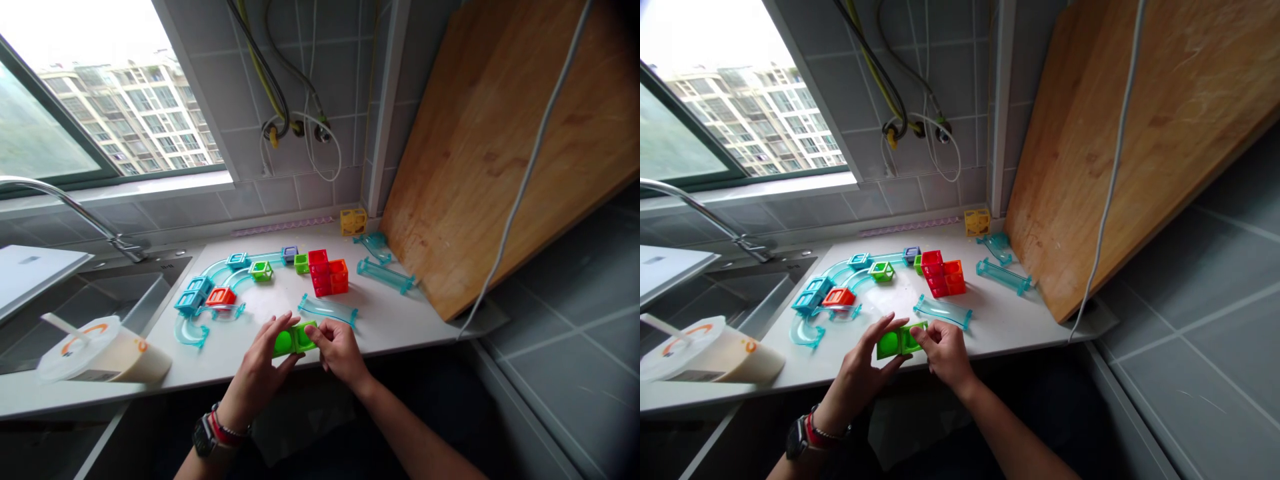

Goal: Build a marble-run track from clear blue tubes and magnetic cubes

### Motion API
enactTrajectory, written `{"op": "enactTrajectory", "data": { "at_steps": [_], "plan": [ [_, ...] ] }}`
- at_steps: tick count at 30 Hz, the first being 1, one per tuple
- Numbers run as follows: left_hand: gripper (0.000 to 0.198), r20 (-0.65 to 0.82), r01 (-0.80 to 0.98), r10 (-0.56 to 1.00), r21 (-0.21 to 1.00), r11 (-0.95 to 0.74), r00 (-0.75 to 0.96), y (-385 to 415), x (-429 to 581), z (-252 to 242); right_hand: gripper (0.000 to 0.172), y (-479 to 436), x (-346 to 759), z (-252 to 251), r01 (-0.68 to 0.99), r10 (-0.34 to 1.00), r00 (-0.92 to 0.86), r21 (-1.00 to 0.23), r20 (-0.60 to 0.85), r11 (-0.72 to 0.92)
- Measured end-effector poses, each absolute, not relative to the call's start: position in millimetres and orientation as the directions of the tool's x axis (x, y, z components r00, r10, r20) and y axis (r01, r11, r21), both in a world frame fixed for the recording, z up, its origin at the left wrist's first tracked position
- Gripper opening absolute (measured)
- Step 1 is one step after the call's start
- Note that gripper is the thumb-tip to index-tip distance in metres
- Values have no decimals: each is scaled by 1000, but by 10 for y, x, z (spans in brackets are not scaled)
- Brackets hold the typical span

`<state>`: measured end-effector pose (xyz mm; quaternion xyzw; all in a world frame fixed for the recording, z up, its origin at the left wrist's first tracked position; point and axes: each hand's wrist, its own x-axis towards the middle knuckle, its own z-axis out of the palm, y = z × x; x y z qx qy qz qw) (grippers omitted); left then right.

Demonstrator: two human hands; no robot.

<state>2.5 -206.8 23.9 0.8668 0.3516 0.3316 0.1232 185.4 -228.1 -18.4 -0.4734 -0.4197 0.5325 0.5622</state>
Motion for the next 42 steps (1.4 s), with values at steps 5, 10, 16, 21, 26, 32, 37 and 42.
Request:
{"op": "enactTrajectory", "data": {
  "at_steps": [5,10,16,21,26,32,37,42],
  "plan": [
    [69,492,530,681,429,-732,543,-2071,47,228,54,-2280,1885,-160,-219,998,41,-975,-45,-35],
    [62,450,557,670,372,-742,591,-2027,16,212,52,-2287,1893,-190,-215,999,31,-976,-21,-14],
    [72,373,575,818,582,-574,438,-1965,-35,264,42,-2313,1881,-255,-247,997,76,-969,-2,16],
    [78,305,326,899,855,-404,314,-1946,-90,95,41,-2344,1873,-274,-102,992,99,-991,77,87],
    [76,276,294,907,881,-371,319,-1905,-184,-14,56,-2332,1854,-290,103,983,85,-983,162,153],
    [80,234,451,912,810,-375,337,-1863,-263,-92,53,-2308,1854,-328,192,982,51,-967,182,169],
    [111,295,521,840,677,-520,455,-1855,-399,151,51,-2324,1862,-330,205,980,49,-962,193,179],
    [50,414,628,837,556,-544,359,-1510,-668,465,53,-2326,1866,-342,215,981,31,-960,191,180]
  ]
}}
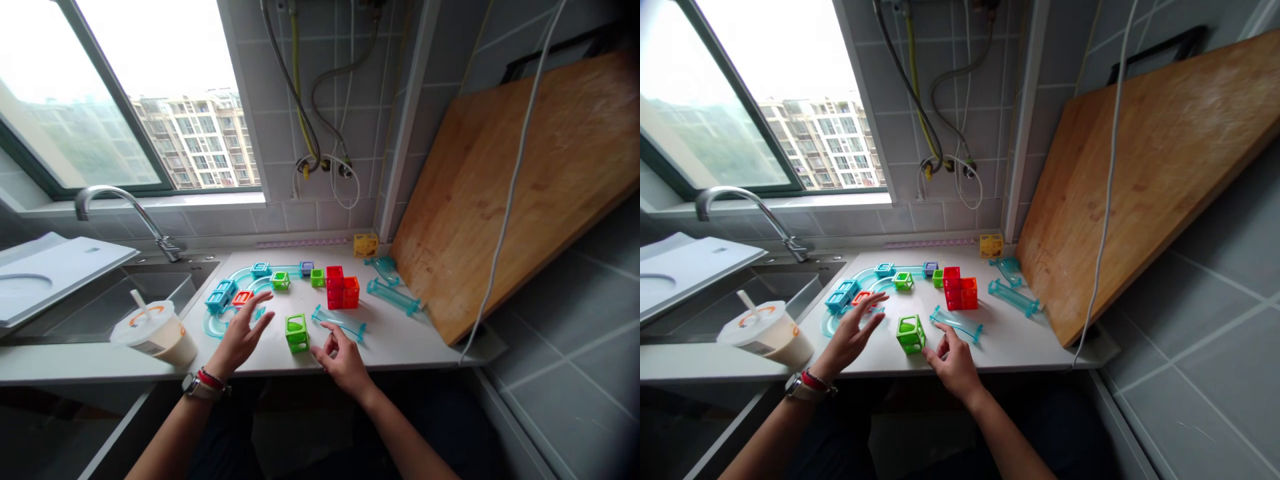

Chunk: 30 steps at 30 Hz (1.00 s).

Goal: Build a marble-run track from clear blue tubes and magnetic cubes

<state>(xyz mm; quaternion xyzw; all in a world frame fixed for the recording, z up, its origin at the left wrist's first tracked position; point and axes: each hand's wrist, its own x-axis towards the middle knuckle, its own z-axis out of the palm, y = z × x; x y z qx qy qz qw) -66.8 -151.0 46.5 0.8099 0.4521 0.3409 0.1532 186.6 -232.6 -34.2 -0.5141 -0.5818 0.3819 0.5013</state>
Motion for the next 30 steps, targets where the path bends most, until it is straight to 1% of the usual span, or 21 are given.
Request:
{"op": "enactTrajectory", "data": {
  "at_steps": [1,2,5,7,9,10,12,15,18,20,23,25,27,30],
  "plan": [
    [41,437,671,839,518,-530,325,-1396,-710,486,55,-2317,1869,-340,213,982,16,-960,188,180],
    [36,453,724,837,460,-514,306,-1273,-741,491,57,-2304,1870,-333,213,982,-3,-960,187,183],
    [34,428,848,849,278,-451,311,-889,-757,437,66,-2229,1864,-281,250,977,-82,-945,196,211],
    [36,404,875,865,247,-417,298,-653,-713,367,73,-2151,1843,-229,297,970,-142,-926,199,233],
    [40,394,884,875,248,-396,281,-452,-655,284,77,-2066,1810,-178,340,965,-189,-909,184,240],
    [42,386,888,880,247,-389,278,-369,-630,239,77,-2025,1792,-157,355,962,-209,-904,174,240],
    [47,357,893,891,244,-379,281,-238,-601,147,68,-1950,1765,-118,365,954,-254,-897,160,248],
    [45,308,896,908,252,-367,285,-125,-611,16,55,-1822,1737,-24,345,944,-286,-902,161,259],
    [44,280,898,921,271,-348,272,-91,-639,-71,56,-1541,1667,162,299,963,-196,-924,184,237],
    [45,270,898,926,281,-339,265,-93,-644,-93,54,-1215,1555,294,283,966,-118,-925,231,256],
    [46,261,897,929,288,-335,263,-111,-636,-83,51,-610,1312,368,358,938,-32,-872,345,333],
    [47,258,897,929,287,-336,266,-128,-631,-64,49,-257,1160,303,457,926,-1,-824,377,336],
    [47,257,897,928,284,-338,268,-147,-630,-47,47,-27,1063,179,529,933,-36,-785,359,323],
    [45,259,898,927,280,-340,270,-170,-633,-34,42,79,1038,0,556,938,-91,-765,333,326]
  ]
}}
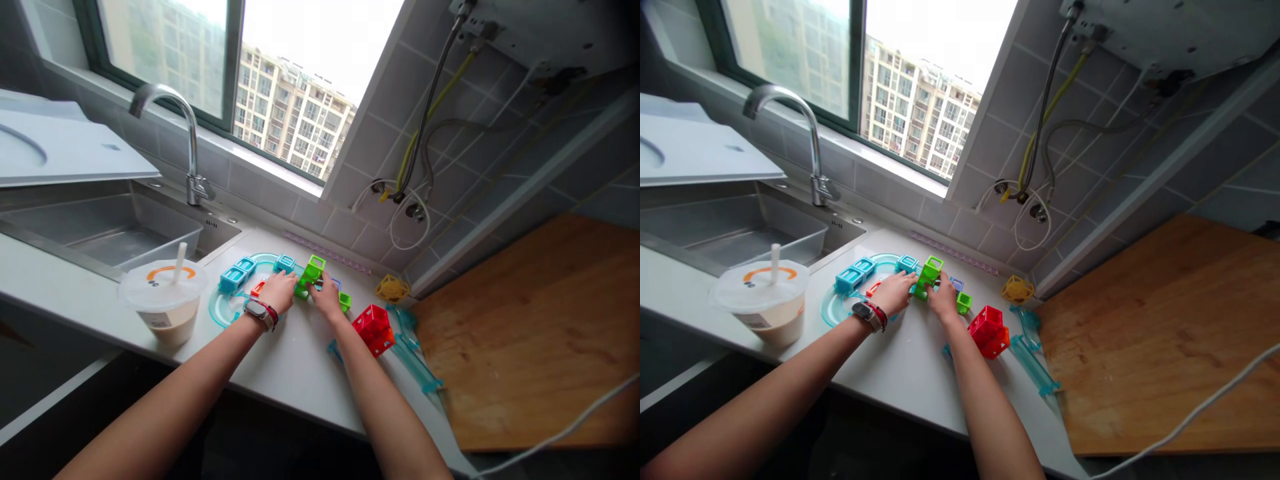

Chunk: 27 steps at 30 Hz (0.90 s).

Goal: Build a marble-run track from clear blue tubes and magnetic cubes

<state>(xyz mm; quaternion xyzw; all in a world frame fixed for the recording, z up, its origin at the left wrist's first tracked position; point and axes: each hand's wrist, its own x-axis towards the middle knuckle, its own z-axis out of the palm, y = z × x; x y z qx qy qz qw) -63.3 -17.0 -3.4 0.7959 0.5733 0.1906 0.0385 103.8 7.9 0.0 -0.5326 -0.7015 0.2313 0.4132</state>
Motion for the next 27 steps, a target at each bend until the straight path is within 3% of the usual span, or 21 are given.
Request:
{"op": "enactTrajectory", "data": {
  "at_steps": [4,27],
  "plan": [
    [44,263,895,926,284,-344,273,-179,-635,-40,34,49,1106,-86,548,932,-121,-760,341,349],
    [41,211,904,939,280,-323,270,-118,-643,-32,41,78,1084,-326,601,946,-28,-750,324,275]
  ]
}}
